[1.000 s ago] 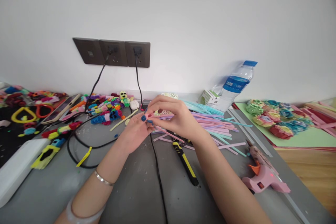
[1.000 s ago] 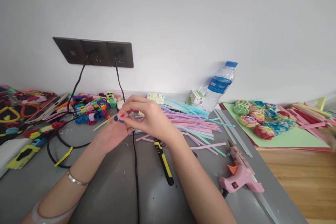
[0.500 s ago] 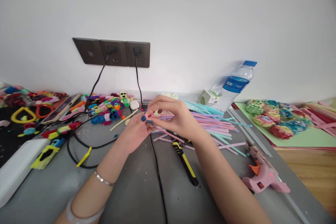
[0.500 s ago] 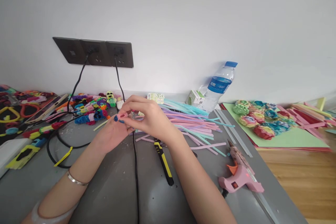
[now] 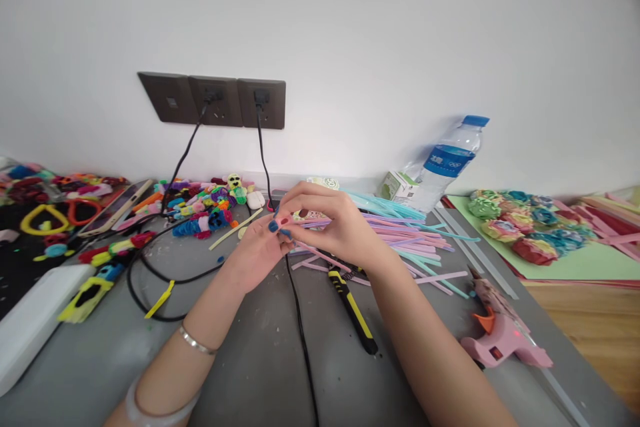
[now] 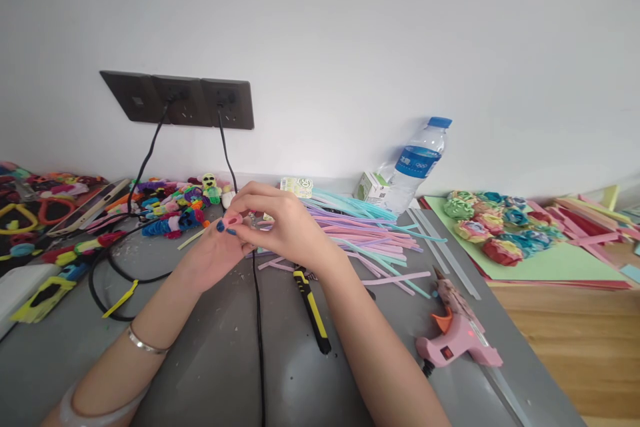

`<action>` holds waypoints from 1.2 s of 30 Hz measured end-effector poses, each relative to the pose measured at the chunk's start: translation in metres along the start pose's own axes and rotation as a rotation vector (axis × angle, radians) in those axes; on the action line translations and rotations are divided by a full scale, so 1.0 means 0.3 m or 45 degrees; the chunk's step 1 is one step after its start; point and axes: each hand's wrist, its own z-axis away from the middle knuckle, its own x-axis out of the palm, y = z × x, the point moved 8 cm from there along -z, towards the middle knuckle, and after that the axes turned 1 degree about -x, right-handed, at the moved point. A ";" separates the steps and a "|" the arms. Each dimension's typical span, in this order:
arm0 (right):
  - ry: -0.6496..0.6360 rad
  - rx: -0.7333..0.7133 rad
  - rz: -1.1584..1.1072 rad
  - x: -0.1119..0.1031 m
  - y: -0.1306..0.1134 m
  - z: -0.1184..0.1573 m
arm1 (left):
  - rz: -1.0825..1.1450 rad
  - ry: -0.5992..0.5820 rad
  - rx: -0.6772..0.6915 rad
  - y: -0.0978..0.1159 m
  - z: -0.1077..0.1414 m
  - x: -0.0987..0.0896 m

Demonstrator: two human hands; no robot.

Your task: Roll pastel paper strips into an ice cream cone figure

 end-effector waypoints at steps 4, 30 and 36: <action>-0.004 0.005 -0.001 0.000 0.002 0.001 | -0.001 0.000 -0.012 -0.003 0.001 -0.001; 0.006 0.010 -0.007 0.004 0.004 0.002 | 0.017 0.003 -0.013 -0.006 0.000 0.000; 0.009 0.007 -0.007 0.003 0.001 -0.001 | 0.033 0.000 -0.009 -0.006 -0.003 -0.002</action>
